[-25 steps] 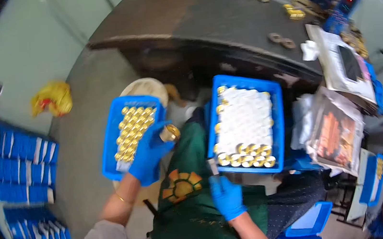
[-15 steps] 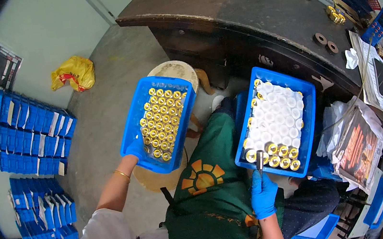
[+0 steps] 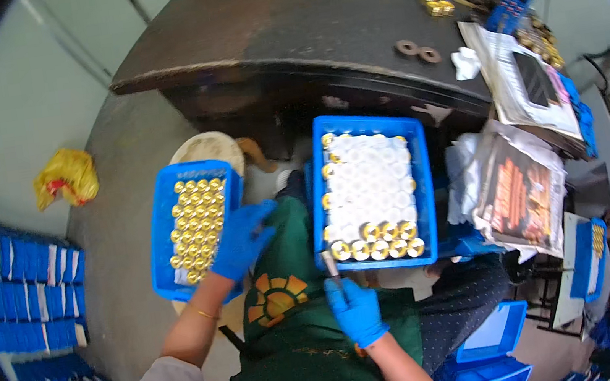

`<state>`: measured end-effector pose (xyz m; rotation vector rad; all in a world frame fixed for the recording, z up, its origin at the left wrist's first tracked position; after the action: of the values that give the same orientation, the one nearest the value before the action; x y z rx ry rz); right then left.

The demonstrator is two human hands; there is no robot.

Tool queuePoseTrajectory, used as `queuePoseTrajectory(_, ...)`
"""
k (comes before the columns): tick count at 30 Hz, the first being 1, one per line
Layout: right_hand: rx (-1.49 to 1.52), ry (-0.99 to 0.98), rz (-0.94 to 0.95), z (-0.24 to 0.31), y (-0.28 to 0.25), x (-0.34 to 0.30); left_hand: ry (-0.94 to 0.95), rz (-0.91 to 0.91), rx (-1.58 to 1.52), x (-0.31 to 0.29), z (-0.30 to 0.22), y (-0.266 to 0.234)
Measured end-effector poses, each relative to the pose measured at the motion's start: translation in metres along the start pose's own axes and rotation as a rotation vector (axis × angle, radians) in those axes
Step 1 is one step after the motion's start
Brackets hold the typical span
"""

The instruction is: Sorting and assembling small cylindrical brass or metal components into blue plastic trays.

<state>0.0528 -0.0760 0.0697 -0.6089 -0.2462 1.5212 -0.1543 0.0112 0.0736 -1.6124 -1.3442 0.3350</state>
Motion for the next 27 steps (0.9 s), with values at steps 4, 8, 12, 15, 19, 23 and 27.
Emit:
queuePoseTrajectory(4,0.018,-0.025,0.016,0.002,0.001,-0.008,0.291,0.286,-0.184,0.049,-0.087,0.133)
queuePoseTrajectory(8,0.058,0.033,-0.051,-0.014,-0.026,-0.015,0.1,0.514,-0.128,0.067,-0.087,0.192)
queuePoseTrajectory(12,0.198,0.175,-0.077,-0.045,-0.035,-0.017,-0.065,0.5,-0.211,0.063,-0.059,0.206)
queuePoseTrajectory(15,0.17,0.226,-0.06,-0.053,-0.037,-0.007,-0.427,0.332,-0.811,0.058,-0.057,0.19)
queuePoseTrajectory(19,0.287,0.277,-0.023,-0.051,-0.031,0.002,-0.676,0.296,-1.639,0.047,-0.099,0.153)
queuePoseTrajectory(23,0.358,0.257,-0.04,-0.039,-0.028,0.007,-0.666,0.241,-1.805,0.053,-0.123,0.116)
queuePoseTrajectory(27,0.41,0.255,-0.012,-0.04,-0.027,0.009,-0.595,0.307,-1.673,0.045,-0.127,0.105)
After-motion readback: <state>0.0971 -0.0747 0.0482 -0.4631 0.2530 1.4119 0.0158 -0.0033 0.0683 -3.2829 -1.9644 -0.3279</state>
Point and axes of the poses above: each hand's wrist, its own x-axis towards the middle knuckle, its own y-axis out of the palm, z = x × y, the point moved 9 cm from there along x, towards the middle knuckle, and after that the axes turned 9 degrees about y, right-handed, at the moved point
